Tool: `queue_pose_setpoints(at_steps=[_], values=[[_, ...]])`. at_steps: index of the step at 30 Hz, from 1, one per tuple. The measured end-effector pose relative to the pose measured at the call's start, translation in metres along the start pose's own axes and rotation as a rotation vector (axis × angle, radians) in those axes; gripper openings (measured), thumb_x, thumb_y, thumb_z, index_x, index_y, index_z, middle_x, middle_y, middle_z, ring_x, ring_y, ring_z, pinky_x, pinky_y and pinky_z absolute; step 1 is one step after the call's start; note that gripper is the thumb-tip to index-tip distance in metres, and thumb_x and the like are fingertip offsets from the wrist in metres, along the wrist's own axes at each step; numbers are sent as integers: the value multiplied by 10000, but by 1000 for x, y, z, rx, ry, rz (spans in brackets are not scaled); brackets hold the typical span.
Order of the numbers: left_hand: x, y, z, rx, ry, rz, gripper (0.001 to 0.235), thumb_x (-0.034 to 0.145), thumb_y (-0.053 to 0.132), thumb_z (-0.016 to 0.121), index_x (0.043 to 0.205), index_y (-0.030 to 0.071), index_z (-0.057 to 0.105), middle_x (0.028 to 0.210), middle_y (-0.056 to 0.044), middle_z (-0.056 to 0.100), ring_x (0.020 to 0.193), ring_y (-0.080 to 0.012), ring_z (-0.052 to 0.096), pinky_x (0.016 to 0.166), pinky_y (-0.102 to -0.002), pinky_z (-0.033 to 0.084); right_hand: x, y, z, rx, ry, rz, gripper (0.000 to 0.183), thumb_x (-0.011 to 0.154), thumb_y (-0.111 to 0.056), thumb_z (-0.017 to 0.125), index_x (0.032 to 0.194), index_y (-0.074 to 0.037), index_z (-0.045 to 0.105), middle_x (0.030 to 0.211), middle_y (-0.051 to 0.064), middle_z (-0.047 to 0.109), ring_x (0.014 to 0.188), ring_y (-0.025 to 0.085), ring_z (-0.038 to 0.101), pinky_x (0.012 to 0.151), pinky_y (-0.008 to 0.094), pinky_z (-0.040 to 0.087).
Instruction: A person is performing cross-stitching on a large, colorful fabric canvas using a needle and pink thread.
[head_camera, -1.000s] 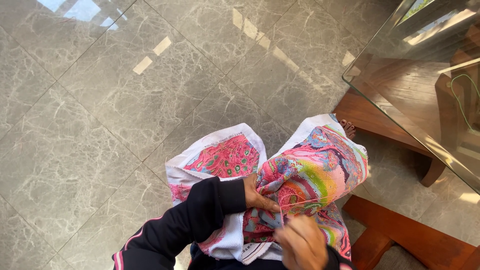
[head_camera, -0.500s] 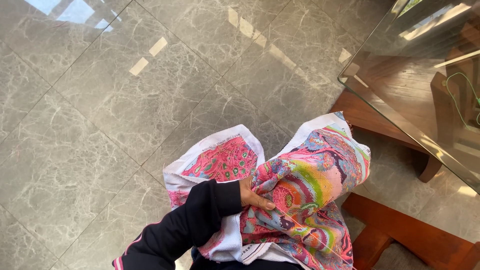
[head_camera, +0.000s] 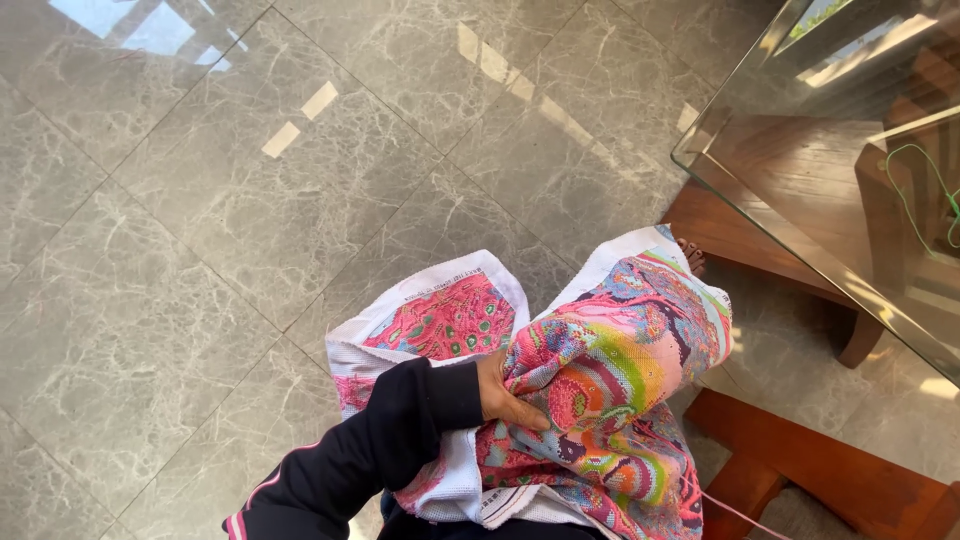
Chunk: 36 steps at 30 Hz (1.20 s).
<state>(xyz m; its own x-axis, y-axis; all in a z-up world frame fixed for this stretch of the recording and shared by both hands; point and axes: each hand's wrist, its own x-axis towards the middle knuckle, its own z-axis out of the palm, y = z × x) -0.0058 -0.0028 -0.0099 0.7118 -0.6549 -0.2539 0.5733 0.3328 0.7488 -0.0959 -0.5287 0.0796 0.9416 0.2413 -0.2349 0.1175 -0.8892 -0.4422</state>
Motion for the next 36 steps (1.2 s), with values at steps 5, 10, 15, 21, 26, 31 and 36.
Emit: queue_pose_setpoints(at_steps=[5,10,15,21,26,31,36], values=[[1,37,2,22,-168,0,746,748,144,872,1407,57,535,1376,-125,650,1279,-269,634,1142,-429,524,67,-165,102,-54,-72,71,339,672,-351,719,986,-397,839,719,-68,729,686,149,682,691,325,513],[0,40,2,-6,-183,-41,672,768,124,860,1370,32,576,1336,-134,672,1238,-239,645,1135,-410,526,107,-275,151,420,504,-284,224,893,-36,714,1113,-47,754,874,63,669,742,173,622,691,269,536],[2,41,-2,50,-201,-36,593,778,159,861,1308,38,623,1297,-128,693,1208,-239,669,1101,-403,564,111,-282,156,363,518,-293,194,904,-19,703,1092,-29,749,842,64,658,712,187,609,684,298,519],[3,18,-12,0,-202,-14,575,792,126,860,1306,33,622,1286,-125,700,1193,-239,677,1085,-413,575,115,-286,154,333,515,-318,176,906,-7,698,1078,-11,736,845,68,650,703,204,588,681,320,508],[4,10,-16,-16,-200,-19,641,779,136,868,1350,29,596,1318,-130,684,1222,-247,662,1105,-423,558,115,-285,154,313,504,-330,201,904,0,701,1103,-5,729,841,82,645,686,215,565,654,335,494],[4,9,-16,-29,-198,-27,606,783,107,864,1325,31,602,1289,-114,698,1184,-217,672,1084,-405,563,115,-281,158,284,511,-351,194,916,2,681,1103,-29,725,856,72,652,695,218,583,676,324,501],[2,27,-9,39,-166,-45,610,767,136,867,1312,36,613,1277,-115,704,1175,-229,684,1066,-408,586,115,-289,152,272,490,-309,175,903,23,677,1066,-11,730,837,79,644,707,226,602,674,334,510]])
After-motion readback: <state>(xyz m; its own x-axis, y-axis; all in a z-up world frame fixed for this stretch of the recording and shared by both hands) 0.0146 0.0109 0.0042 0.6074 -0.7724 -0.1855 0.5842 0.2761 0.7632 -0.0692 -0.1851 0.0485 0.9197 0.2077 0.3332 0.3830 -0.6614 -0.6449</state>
